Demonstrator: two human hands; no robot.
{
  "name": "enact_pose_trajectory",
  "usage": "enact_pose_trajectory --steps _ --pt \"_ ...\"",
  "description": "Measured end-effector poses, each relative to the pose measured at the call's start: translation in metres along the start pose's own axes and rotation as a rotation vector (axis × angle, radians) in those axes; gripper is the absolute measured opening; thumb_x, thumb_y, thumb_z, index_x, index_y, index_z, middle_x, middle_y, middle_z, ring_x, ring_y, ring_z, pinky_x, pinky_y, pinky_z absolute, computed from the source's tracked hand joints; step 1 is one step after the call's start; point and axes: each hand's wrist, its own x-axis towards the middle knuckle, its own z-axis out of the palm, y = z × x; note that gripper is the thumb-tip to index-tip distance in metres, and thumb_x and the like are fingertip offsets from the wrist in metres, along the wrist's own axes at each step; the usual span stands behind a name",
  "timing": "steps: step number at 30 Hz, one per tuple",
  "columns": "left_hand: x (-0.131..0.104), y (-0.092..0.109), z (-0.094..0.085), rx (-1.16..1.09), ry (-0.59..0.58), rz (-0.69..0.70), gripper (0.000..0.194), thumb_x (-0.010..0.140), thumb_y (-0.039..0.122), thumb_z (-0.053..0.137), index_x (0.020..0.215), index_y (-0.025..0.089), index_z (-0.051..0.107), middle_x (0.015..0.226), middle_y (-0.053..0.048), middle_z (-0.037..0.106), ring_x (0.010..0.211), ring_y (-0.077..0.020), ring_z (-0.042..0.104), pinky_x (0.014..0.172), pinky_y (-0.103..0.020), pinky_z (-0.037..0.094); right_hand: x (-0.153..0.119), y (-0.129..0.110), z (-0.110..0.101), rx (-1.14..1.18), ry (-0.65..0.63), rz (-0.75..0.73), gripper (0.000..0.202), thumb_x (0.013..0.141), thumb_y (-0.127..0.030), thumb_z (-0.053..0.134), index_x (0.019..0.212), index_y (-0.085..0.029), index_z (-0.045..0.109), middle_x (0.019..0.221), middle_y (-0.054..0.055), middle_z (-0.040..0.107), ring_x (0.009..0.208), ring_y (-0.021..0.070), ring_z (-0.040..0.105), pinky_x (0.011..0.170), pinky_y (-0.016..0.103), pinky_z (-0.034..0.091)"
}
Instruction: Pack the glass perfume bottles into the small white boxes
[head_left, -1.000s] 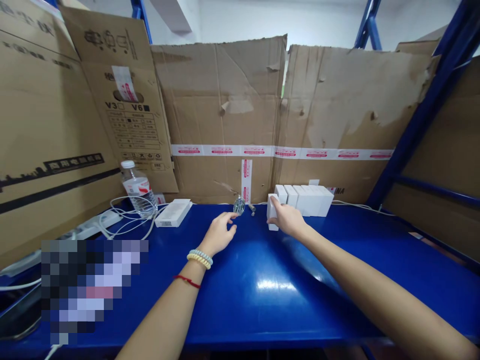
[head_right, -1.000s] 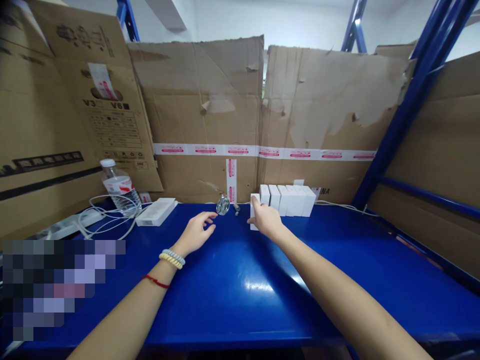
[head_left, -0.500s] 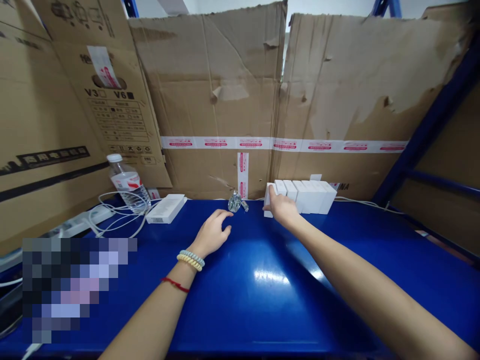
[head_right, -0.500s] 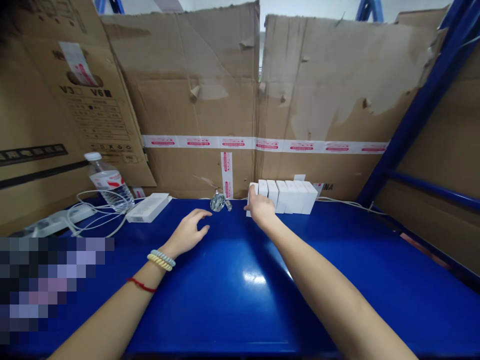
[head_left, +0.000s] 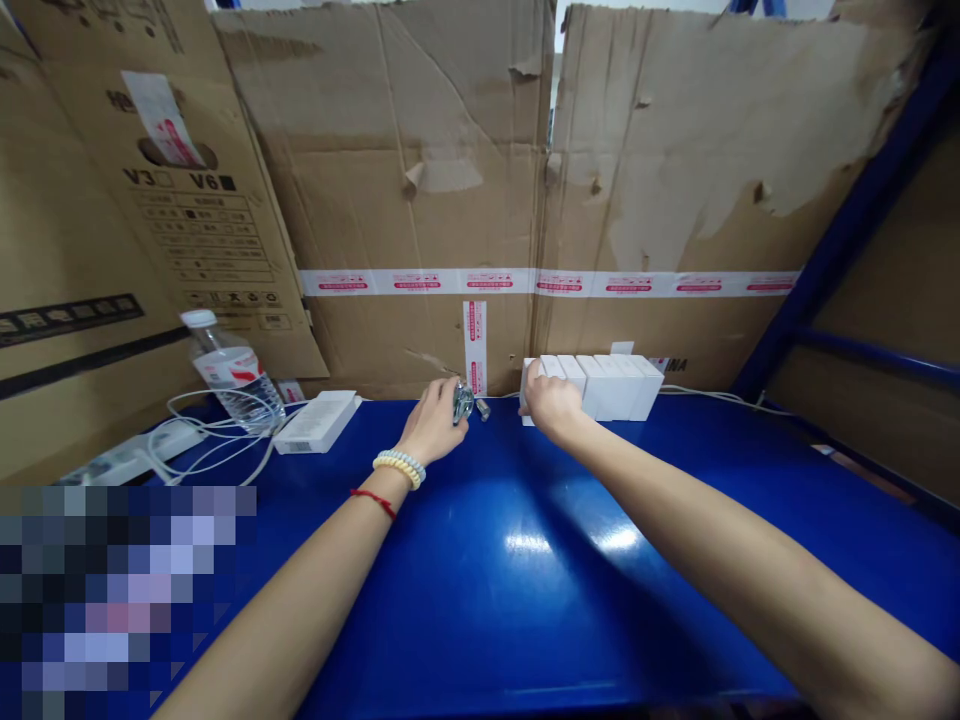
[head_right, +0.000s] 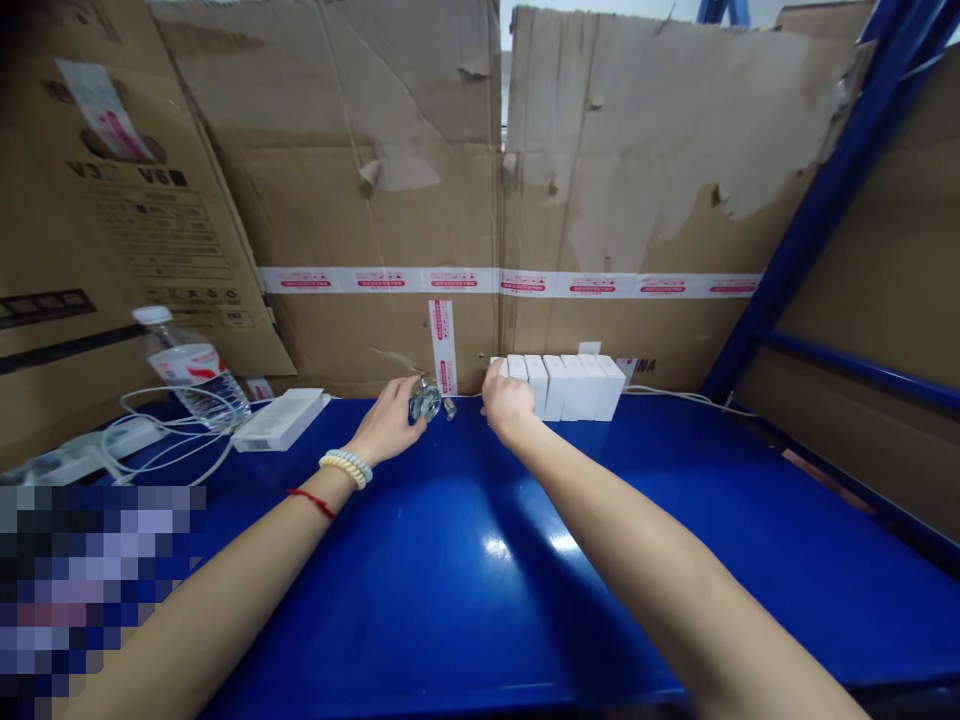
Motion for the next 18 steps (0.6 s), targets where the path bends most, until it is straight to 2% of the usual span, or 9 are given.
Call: enact_pose_trajectory --steps 1,3,4,6,8,10,12,14,18 --pt "0.006 -0.002 0.004 -0.053 0.014 -0.014 0.070 0.078 0.024 0.057 0.142 0.009 0.034 0.140 -0.017 0.041 0.131 -0.0297 0.042 0.111 -0.040 0.037 -0.006 -0.003 -0.002 -0.002 0.021 -0.009 0.081 0.086 -0.035 0.061 0.145 0.002 0.022 0.098 0.028 0.065 0.097 0.0349 0.065 0.078 0.042 0.051" --pt "0.017 -0.006 0.013 -0.162 0.002 -0.080 0.078 0.077 0.028 0.060 0.144 0.007 0.029 0.143 -0.020 0.038 0.134 -0.0301 0.040 0.111 -0.040 0.036 -0.018 -0.013 -0.002 0.008 0.066 -0.132 0.072 0.091 -0.049 0.048 0.144 -0.006 0.026 0.092 0.023 0.067 0.093 0.0345 0.066 0.078 0.043 0.050" --pt "0.023 -0.007 0.017 -0.203 -0.011 -0.119 0.080 0.076 0.029 0.061 0.145 0.006 0.027 0.143 -0.021 0.038 0.134 -0.0306 0.040 0.112 -0.040 0.035 -0.023 -0.020 0.000 0.030 0.055 -0.190 0.060 0.093 -0.048 0.041 0.140 -0.010 0.035 0.091 0.020 0.067 0.092 0.0336 0.067 0.078 0.044 0.050" --pt "0.032 -0.009 0.023 -0.246 -0.026 -0.180 0.083 0.076 0.028 0.062 0.146 0.003 0.025 0.143 -0.023 0.039 0.135 -0.0312 0.038 0.112 -0.040 0.035 -0.024 -0.038 0.009 0.104 0.019 -0.188 0.043 0.095 -0.040 0.033 0.125 -0.012 0.048 0.101 0.019 0.065 0.093 0.0318 0.066 0.079 0.043 0.051" --pt "0.038 -0.010 0.026 -0.262 -0.023 -0.189 0.082 0.076 0.025 0.061 0.147 0.003 0.024 0.143 -0.023 0.040 0.135 -0.0305 0.040 0.111 -0.039 0.035 -0.017 -0.055 0.022 0.146 -0.031 -0.120 0.047 0.091 -0.034 0.038 0.129 -0.008 0.045 0.120 0.023 0.055 0.103 0.0333 0.062 0.083 0.043 0.050" --pt "0.042 -0.011 0.027 -0.265 -0.063 -0.168 0.074 0.078 0.023 0.059 0.144 0.006 0.030 0.135 -0.021 0.051 0.127 -0.0291 0.049 0.106 -0.037 0.040 -0.005 -0.069 0.037 0.157 -0.086 -0.019 0.062 0.089 -0.038 0.041 0.141 -0.005 0.033 0.130 0.028 0.046 0.114 0.0366 0.056 0.089 0.045 0.048" --pt "0.043 -0.012 0.025 -0.249 -0.140 -0.167 0.055 0.081 0.020 0.055 0.134 0.011 0.045 0.121 -0.017 0.061 0.115 -0.0276 0.058 0.099 -0.036 0.044 0.008 -0.077 0.049 0.144 -0.117 0.029 0.068 0.090 -0.042 0.040 0.146 -0.006 0.026 0.132 0.029 0.042 0.116 0.0381 0.054 0.091 0.047 0.046" --pt "0.041 -0.011 0.022 -0.211 -0.167 -0.192 0.041 0.081 0.018 0.053 0.121 0.014 0.055 0.112 -0.015 0.066 0.110 -0.0269 0.061 0.094 -0.035 0.046 0.018 -0.081 0.058 0.138 -0.135 0.030 0.065 0.090 -0.040 0.041 0.145 -0.008 0.029 0.132 0.027 0.042 0.117 0.0378 0.053 0.092 0.047 0.046" --pt "0.023 -0.009 0.014 -0.119 -0.136 -0.293 0.032 0.080 0.021 0.054 0.111 0.017 0.058 0.106 -0.015 0.067 0.105 -0.0284 0.063 0.088 -0.036 0.048 0.017 -0.077 0.064 0.140 -0.097 -0.076 0.047 0.089 -0.025 0.040 0.133 -0.007 0.045 0.125 0.023 0.049 0.117 0.0349 0.053 0.090 0.043 0.048"
